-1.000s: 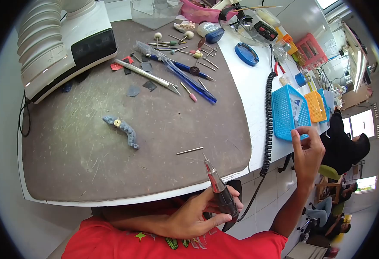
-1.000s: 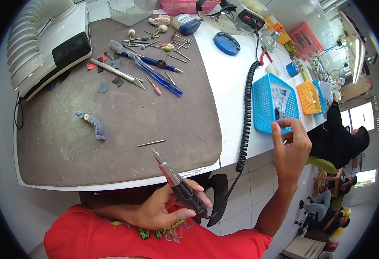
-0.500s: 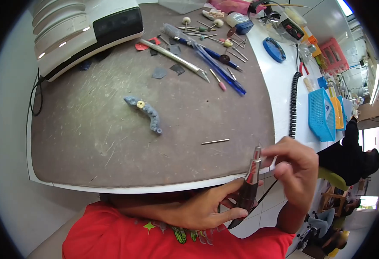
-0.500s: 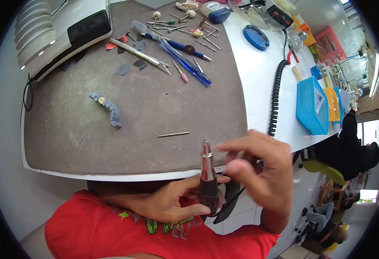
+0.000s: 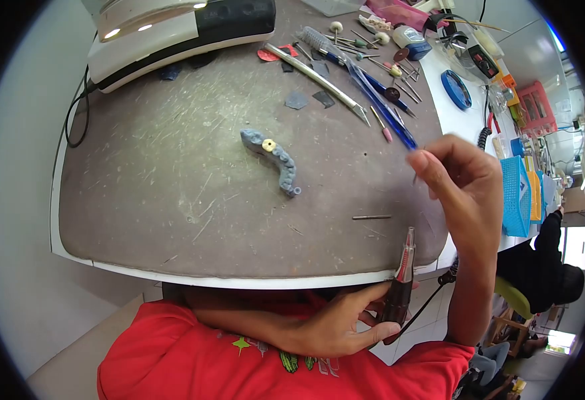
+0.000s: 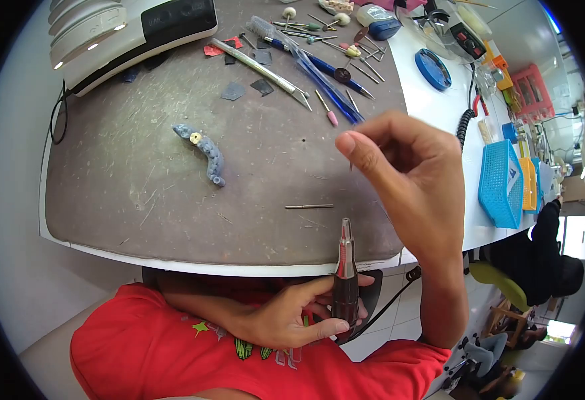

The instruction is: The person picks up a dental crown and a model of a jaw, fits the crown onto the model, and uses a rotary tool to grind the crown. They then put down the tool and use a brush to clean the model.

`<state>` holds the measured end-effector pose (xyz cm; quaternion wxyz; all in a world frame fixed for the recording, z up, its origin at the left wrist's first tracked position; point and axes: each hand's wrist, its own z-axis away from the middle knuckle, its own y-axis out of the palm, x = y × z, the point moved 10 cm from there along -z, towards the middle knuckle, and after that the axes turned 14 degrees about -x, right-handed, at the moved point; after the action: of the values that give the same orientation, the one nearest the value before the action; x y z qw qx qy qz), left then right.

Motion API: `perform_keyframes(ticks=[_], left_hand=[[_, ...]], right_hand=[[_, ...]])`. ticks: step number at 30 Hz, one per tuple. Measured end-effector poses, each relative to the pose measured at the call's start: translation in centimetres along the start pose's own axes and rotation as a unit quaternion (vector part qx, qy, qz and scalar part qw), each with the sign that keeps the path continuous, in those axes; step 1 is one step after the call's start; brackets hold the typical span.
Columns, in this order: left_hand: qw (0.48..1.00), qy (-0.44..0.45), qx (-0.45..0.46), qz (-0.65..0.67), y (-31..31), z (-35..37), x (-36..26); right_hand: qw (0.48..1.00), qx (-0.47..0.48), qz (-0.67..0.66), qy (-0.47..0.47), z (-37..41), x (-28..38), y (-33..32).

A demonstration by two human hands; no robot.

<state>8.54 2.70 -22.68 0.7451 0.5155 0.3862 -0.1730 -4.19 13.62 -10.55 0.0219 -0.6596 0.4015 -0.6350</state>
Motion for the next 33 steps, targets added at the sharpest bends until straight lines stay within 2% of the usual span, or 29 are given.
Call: perform_keyframes(ticks=[1, 3, 4, 5, 7, 9, 11, 13, 15, 18, 20, 21, 23, 27, 33], left_hand=[[1.000, 0.002, 0.000, 0.001, 0.0, -0.2, 0.2], [1.000, 0.006, -0.008, 0.019, -0.1, -0.3, 0.3], [1.000, 0.007, -0.010, 0.021, -0.1, -0.3, 0.3], [0.999, 0.024, -0.015, 0.027, -0.1, -0.4, 0.1], [0.998, 0.039, -0.023, 0.035, 0.0, -0.3, 0.1], [0.998, 0.037, -0.013, 0.053, 0.4, -0.2, 0.4], [0.998, 0.030, -0.006, 0.057, 0.5, 0.0, 0.6], [0.998, 0.026, 0.001, 0.061, 0.6, 0.1, 0.8], [0.997, 0.057, -0.018, 0.049, 0.1, -0.1, 0.4], [0.998, 0.048, -0.011, 0.045, -0.1, -0.1, 0.1], [0.998, 0.044, -0.011, 0.046, -0.1, 0.0, 0.0], [0.998, 0.039, -0.015, 0.046, -0.1, 0.0, 0.1], [0.998, 0.039, -0.016, 0.048, 0.0, -0.1, 0.1], [0.998, 0.040, -0.014, 0.042, -0.1, -0.1, 0.1], [0.999, 0.033, -0.018, 0.039, -0.1, -0.1, 0.3]], right_hand=[[1.000, 0.001, 0.001, -0.001, -0.1, 0.1, 0.3], [0.987, -0.099, 0.069, -0.110, 0.1, 2.8, -0.8], [0.981, -0.045, 0.103, -0.156, 0.9, 3.3, 0.0], [0.981, -0.040, 0.103, -0.158, 1.1, 2.9, -0.2], [0.947, 0.120, 0.122, -0.273, 3.3, 3.7, 2.6], [0.950, 0.125, 0.135, -0.254, 3.1, 3.6, 2.6], [0.926, 0.183, 0.163, -0.288, 3.5, 3.4, 3.4], [0.922, 0.199, 0.162, -0.292, 3.2, 3.2, 3.6], [0.915, 0.218, 0.160, -0.300, 3.3, 3.2, 4.0], [0.942, 0.181, 0.133, -0.248, 2.4, 2.2, 3.3], [0.979, 0.140, -0.007, -0.149, 1.4, 0.8, 1.8], [0.979, 0.141, -0.005, -0.149, 1.6, 1.2, 1.8], [0.983, 0.112, -0.145, 0.026, 1.7, -0.1, 1.5], [0.974, 0.144, -0.171, 0.032, 2.5, -0.5, 1.9], [0.972, 0.147, -0.153, 0.102, 2.8, -1.4, 2.3]])
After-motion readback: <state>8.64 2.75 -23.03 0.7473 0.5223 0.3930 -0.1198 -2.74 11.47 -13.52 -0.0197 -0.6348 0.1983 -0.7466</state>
